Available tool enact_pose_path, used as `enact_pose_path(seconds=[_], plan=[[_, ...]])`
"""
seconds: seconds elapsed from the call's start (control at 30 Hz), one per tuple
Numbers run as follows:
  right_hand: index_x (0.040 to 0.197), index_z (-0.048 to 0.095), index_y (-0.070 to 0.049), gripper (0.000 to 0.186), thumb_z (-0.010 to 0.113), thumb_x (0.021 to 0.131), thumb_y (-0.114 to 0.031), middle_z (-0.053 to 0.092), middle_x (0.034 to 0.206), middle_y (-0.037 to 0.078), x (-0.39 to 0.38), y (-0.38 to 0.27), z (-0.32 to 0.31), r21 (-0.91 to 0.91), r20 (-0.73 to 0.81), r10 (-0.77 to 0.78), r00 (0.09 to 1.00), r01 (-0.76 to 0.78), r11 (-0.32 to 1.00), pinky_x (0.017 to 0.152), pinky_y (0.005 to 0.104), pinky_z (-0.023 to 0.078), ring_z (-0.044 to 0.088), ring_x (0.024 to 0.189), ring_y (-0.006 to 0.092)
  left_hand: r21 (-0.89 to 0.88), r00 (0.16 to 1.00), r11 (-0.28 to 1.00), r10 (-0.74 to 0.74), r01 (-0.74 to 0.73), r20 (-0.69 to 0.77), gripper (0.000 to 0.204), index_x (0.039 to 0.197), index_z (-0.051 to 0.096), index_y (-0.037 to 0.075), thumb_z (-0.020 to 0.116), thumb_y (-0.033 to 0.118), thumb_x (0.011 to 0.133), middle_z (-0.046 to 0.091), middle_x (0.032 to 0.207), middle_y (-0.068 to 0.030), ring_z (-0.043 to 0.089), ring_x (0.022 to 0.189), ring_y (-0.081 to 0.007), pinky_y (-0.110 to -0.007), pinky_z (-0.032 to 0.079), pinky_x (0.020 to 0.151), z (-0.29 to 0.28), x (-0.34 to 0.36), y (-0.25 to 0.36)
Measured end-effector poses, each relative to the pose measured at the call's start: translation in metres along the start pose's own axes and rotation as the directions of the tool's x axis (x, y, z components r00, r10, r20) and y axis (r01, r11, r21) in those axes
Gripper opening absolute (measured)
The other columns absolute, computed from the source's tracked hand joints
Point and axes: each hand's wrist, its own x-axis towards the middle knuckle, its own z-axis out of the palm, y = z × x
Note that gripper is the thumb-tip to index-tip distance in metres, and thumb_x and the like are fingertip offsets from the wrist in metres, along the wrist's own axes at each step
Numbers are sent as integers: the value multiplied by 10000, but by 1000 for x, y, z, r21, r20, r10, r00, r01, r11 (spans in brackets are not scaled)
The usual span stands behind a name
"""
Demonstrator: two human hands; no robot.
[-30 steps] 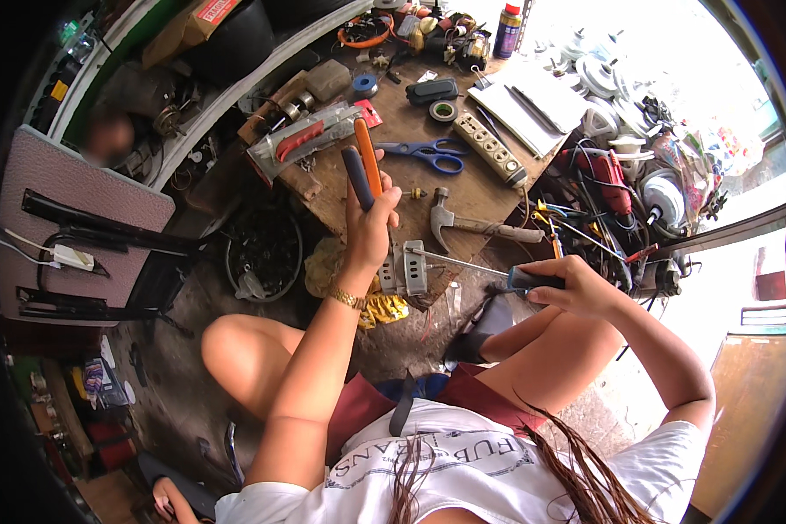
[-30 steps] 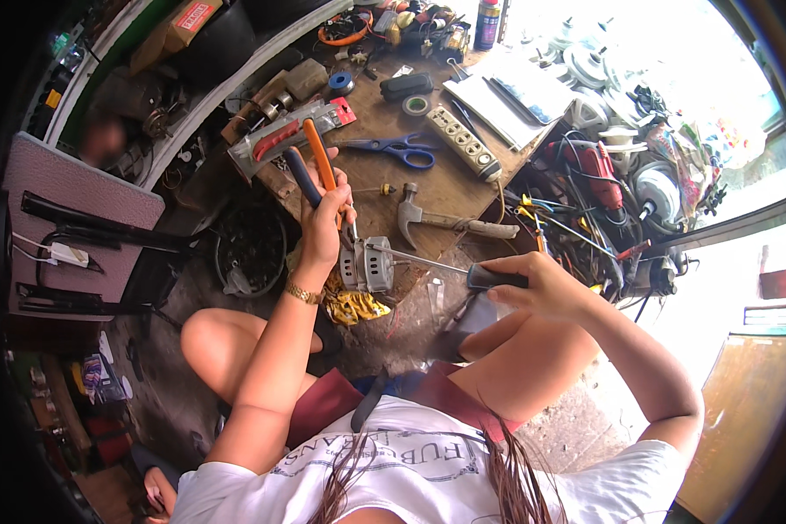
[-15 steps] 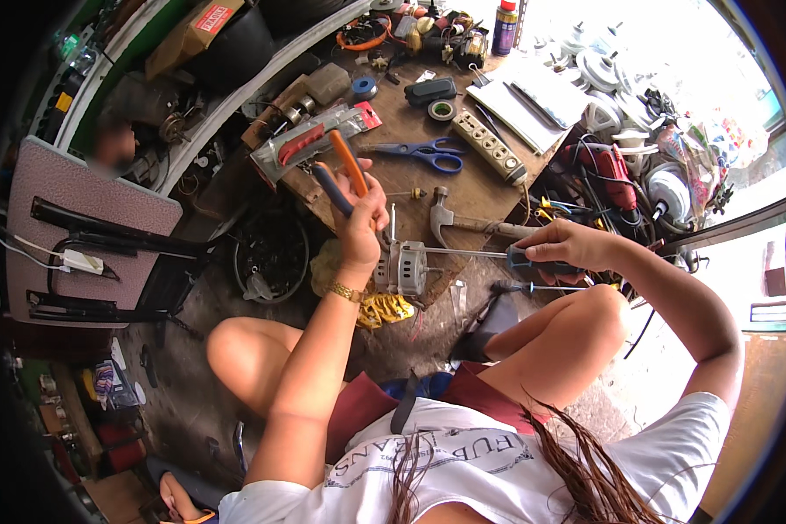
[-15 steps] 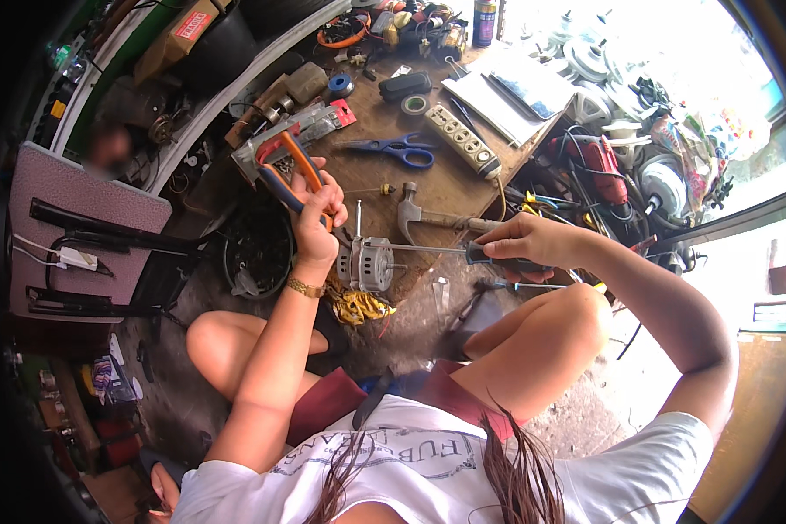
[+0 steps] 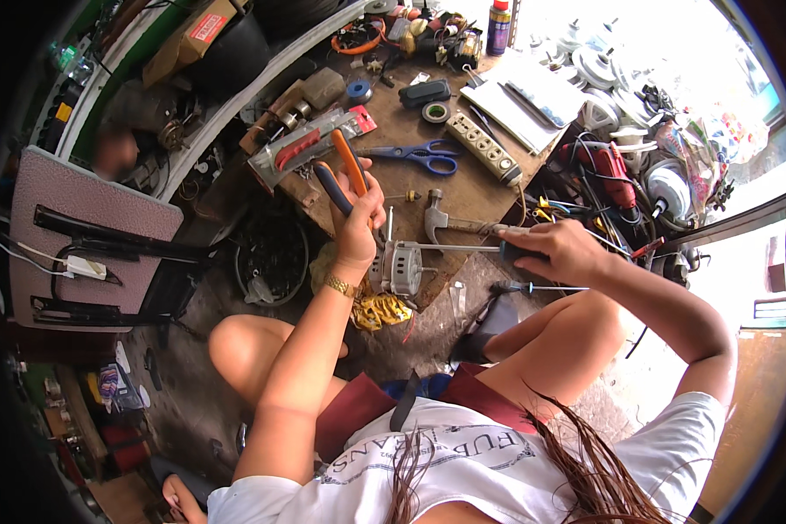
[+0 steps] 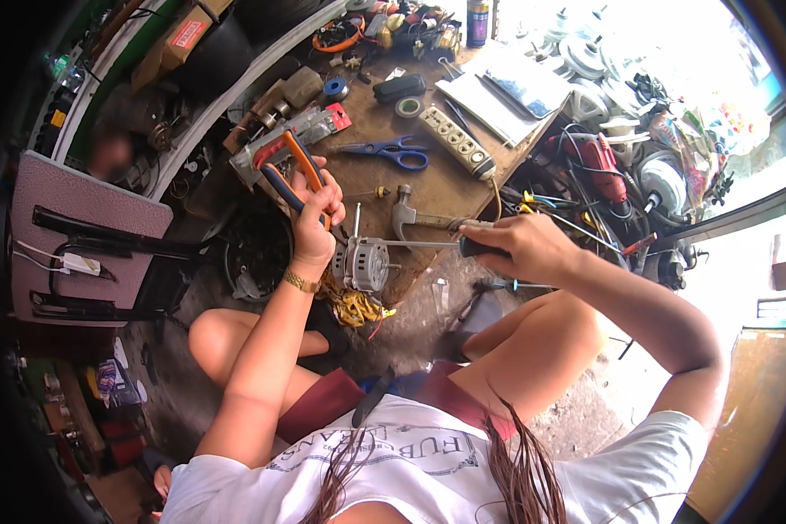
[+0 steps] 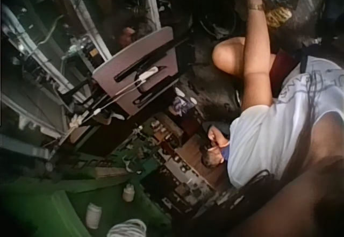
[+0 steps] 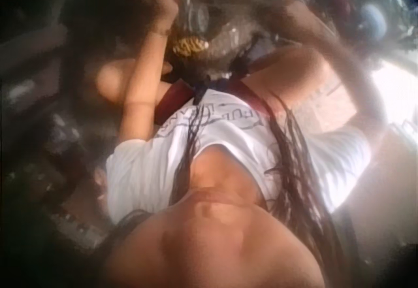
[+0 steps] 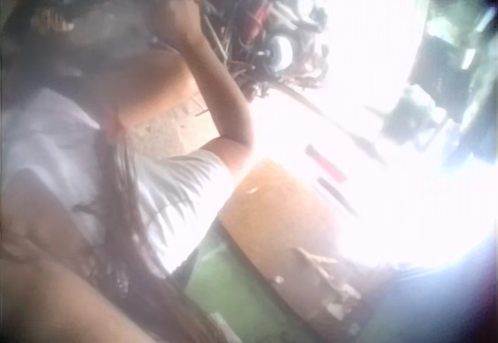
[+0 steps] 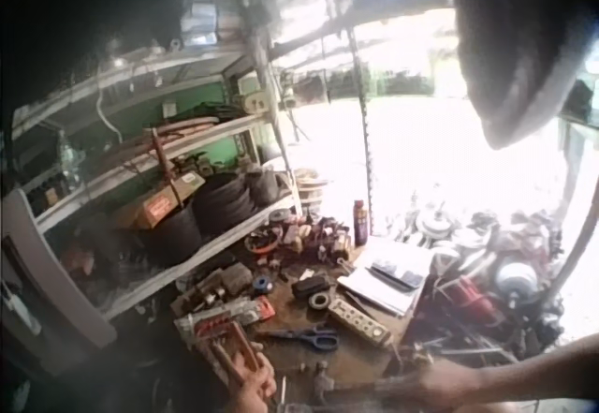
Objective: The person uses a screwdriver, hammer, and pliers to disassemble and manipulate an electrical motor component on a workbench.
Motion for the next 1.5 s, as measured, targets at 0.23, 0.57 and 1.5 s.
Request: enact_pose_path(seconds=[0.23,0.57,1.5], plan=[[1359,531,-41,525,684,888,-219,665,846,51,-9,5,-12,836,505,259,823,-542,91,503,206,475,597,619,82,63,998,998,21,-25,60,410,1235,402,78,567,150,867,452,837,-4,424,659,-65,-199,356,496,0,-12,9],[1325,593,-105,476,689,869,-205,630,766,29,-6,7,8,639,321,219,921,-381,668,486,297,422,554,559,129,11,999,1000,7,-7,-34,399,1233,421,99,574,150,868,428,813,1,415,676,-71,-206,347,492,-3,-11,3],[1161,548,-4,615,887,680,-184,603,854,17,90,-117,149,833,-170,583,794,-200,516,677,255,465,565,780,100,96,934,965,-207,244,-291,572,1340,435,63,581,71,787,518,1051,-41,507,943,-134,-288,418,849,-59,-117,-2]])
